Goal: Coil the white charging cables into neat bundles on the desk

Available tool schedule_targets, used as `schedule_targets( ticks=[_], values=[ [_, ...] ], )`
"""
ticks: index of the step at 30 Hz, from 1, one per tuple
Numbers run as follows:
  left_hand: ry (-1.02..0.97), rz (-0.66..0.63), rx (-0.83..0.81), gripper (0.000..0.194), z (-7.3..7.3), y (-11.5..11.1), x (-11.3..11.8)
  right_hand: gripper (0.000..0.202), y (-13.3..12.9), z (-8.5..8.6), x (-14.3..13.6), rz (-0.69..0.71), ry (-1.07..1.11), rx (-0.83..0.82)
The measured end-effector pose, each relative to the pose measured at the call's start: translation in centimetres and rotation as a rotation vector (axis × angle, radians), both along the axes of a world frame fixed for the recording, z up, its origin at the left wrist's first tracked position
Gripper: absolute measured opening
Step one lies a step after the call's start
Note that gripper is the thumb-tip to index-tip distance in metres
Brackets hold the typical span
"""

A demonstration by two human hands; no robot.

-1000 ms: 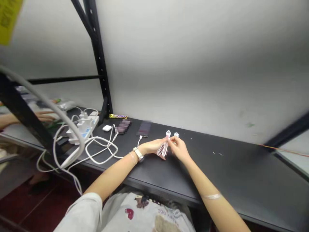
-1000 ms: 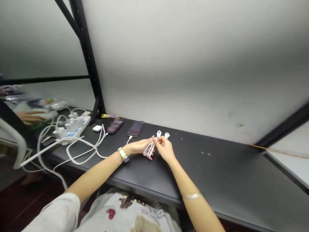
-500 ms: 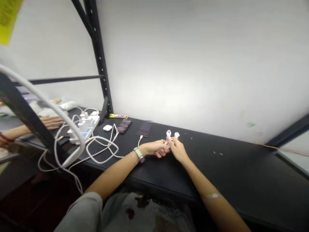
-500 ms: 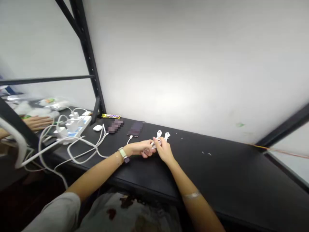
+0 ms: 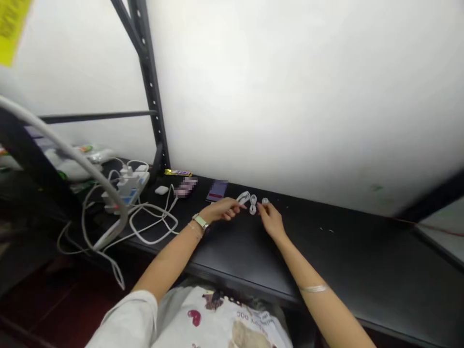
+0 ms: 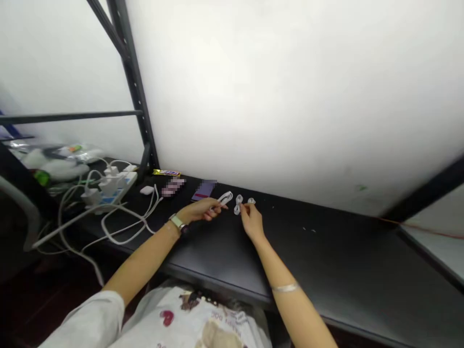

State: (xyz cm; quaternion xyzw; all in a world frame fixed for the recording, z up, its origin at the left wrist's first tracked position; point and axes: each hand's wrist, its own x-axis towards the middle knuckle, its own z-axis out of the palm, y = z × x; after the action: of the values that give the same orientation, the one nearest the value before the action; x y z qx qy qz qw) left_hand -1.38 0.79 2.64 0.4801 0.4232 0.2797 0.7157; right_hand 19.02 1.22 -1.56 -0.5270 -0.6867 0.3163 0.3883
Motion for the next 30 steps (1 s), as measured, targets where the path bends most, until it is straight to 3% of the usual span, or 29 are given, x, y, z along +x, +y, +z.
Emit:
schedule_targets(
  ticks=[6,14,22,30],
  values=[
    [-0.110,0.143,-0.042,0.029,-0.8,1.4,-1.0,0.018,0.6,-1.0,-0.4,-0.028,-0.232,0.186],
    [-0.260,0.099,-0.086,0.049,-0.5,0.9,-0.5,0.005,0.8,-1.0,-2.0,-0.007,-0.214,0.304],
    [-0.363,-0.108,-0.162,0.044,0.1,0.2,-0.1,0.018,0.3,-1.0,-1.8,-0.063,0.075,0.168],
    [-0.291,-0.371,-0.266,0.036,-0.4,-0.4,0.7,0.020,-0.1,-2.0,-2.8,0.083,0.420,-0.073]
  ],
)
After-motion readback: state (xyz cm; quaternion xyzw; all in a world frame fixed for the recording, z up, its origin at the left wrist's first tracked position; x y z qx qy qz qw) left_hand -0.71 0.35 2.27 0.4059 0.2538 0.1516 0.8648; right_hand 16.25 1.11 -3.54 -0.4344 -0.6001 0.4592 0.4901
